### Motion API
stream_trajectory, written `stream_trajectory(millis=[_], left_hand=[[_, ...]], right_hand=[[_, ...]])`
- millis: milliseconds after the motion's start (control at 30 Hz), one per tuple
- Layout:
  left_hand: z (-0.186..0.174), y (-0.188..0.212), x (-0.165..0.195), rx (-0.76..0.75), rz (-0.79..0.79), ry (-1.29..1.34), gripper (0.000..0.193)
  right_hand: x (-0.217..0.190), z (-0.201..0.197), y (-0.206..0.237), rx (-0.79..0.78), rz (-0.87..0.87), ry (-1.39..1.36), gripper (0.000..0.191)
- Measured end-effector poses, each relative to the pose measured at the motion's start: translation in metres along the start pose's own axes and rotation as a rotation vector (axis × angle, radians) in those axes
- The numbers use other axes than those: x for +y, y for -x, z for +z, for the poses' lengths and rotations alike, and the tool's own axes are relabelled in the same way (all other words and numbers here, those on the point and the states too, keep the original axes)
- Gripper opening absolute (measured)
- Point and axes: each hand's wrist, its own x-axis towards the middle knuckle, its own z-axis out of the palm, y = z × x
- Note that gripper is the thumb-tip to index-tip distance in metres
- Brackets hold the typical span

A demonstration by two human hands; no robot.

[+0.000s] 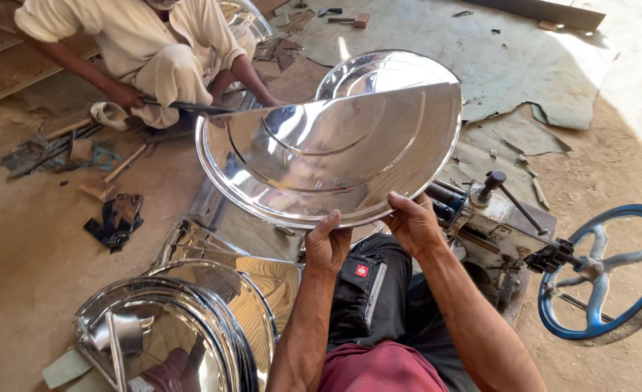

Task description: The person operates a manual edge-trimming machine to remove excess metal from the rim of semi-circular stainless steel pans. They place each pan against the machine, turn a handwheel to engage the cutter, and then remove the finished pan to place it in a stack.

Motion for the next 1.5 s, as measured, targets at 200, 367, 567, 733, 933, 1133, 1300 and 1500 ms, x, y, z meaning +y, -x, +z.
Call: stream_trajectory(millis=[200,367,567,733,933,1133,1300,1500], left_hand=[[-0.014,0.000,0.056,0.067,0.046,-0.005,0.054],[-0.044,-0.005,0.057,0.102,0.057,0.039,0.025],[-0.052,-0.004,0.049,0.057,0.043,0.068,0.011],[-0.037,-0.002,0.058,0.155,0.067,0.040,0.011],[-0.022,-0.005,0.065,0.074,0.109,0.015,0.008],[0.016,-0.015,0.075,0.248,0.116,-0.147,0.022],[0.042,-0.017,0.074,0.243,0.117,-0.195,0.029],[0.056,-0.011,0.076,0.216,0.116,-0.163,0.031]], right_hand=[[-0.003,-0.029,-0.003,-0.014,0.015,-0.067,0.027],[-0.003,-0.050,0.003,0.053,0.017,-0.056,0.034],[-0.003,-0.052,0.008,0.061,0.012,-0.082,0.034],[-0.007,-0.040,0.012,0.039,-0.019,-0.065,0.024],[-0.014,-0.020,0.006,-0.014,-0.046,0.017,0.018],[-0.027,-0.003,-0.008,0.040,-0.052,0.009,0.016],[-0.035,0.008,-0.007,0.055,-0.048,0.005,0.017],[-0.041,0.012,0.000,0.068,-0.067,0.027,0.018]])
